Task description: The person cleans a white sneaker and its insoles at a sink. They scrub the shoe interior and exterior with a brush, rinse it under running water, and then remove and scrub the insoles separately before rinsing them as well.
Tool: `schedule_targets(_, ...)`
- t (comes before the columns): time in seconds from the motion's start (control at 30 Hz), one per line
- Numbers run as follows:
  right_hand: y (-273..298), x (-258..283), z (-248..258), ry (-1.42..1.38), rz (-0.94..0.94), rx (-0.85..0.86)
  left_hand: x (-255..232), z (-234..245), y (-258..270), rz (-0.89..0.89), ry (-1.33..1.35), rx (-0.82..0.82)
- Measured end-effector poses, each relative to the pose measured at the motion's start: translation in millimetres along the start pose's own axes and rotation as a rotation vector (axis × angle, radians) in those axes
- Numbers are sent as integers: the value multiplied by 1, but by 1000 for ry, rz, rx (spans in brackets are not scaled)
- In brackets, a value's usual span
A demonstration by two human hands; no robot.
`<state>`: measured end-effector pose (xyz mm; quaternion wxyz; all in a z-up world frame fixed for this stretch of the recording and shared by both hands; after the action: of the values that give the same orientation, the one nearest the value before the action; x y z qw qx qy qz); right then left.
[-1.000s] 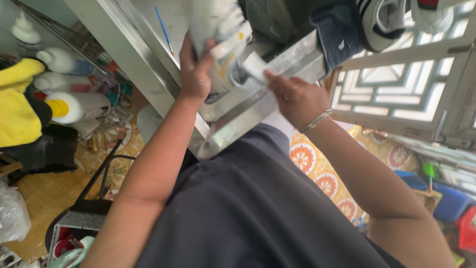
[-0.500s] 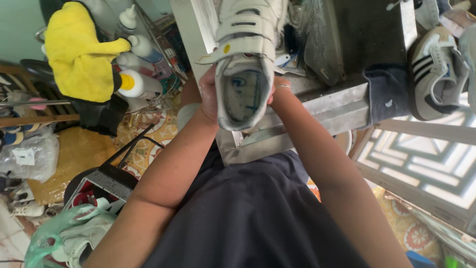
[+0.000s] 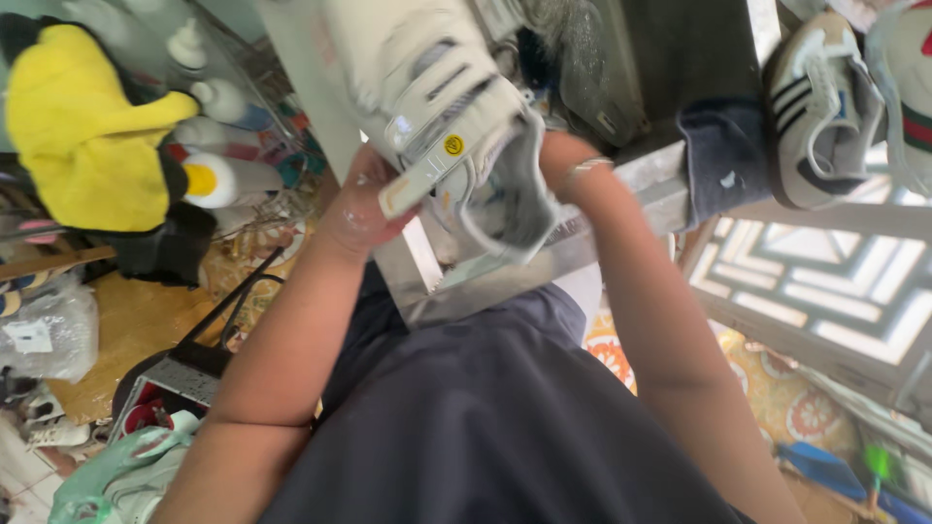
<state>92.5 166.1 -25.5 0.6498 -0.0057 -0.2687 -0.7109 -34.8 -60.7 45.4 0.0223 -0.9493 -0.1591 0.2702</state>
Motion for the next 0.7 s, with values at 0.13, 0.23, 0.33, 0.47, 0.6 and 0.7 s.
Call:
schedule_targets(0.13, 104, -1, 70, -545, -478, -25, -3, -11, -4, -41, -409, -14)
schedule_targets(0.23, 140, 27, 111, -559, -357, -226, -4, -31, -18, -202, -536, 63)
schedule_targets(0.33, 168, 55, 129, -397, -150, -463, 3, -37, -23, -258, -752, -5)
schedule_targets(0.47, 179, 84, 118, -320, -174, -418, 28, -45, -31, -250, -976, -3)
schedule_targets(0.6, 156, 100, 86, -49, -339, -357, 54, -65, -27, -166, -1127, 194)
schedule_targets(0.7, 144, 99, 59, 102, -404, -255, 53, -52, -37, -24, -1075, 276)
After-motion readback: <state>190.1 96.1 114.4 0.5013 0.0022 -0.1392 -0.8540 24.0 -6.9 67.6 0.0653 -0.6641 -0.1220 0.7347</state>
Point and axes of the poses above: each hand's wrist, its own y-axis away from the middle knuckle, its own z-axis out of the back of the hand, x = y × z, the point moved 5 cm from there along -y, towards the middle knuckle, and after that the axes turned 6 degrees about x, right-handed, at the moved point
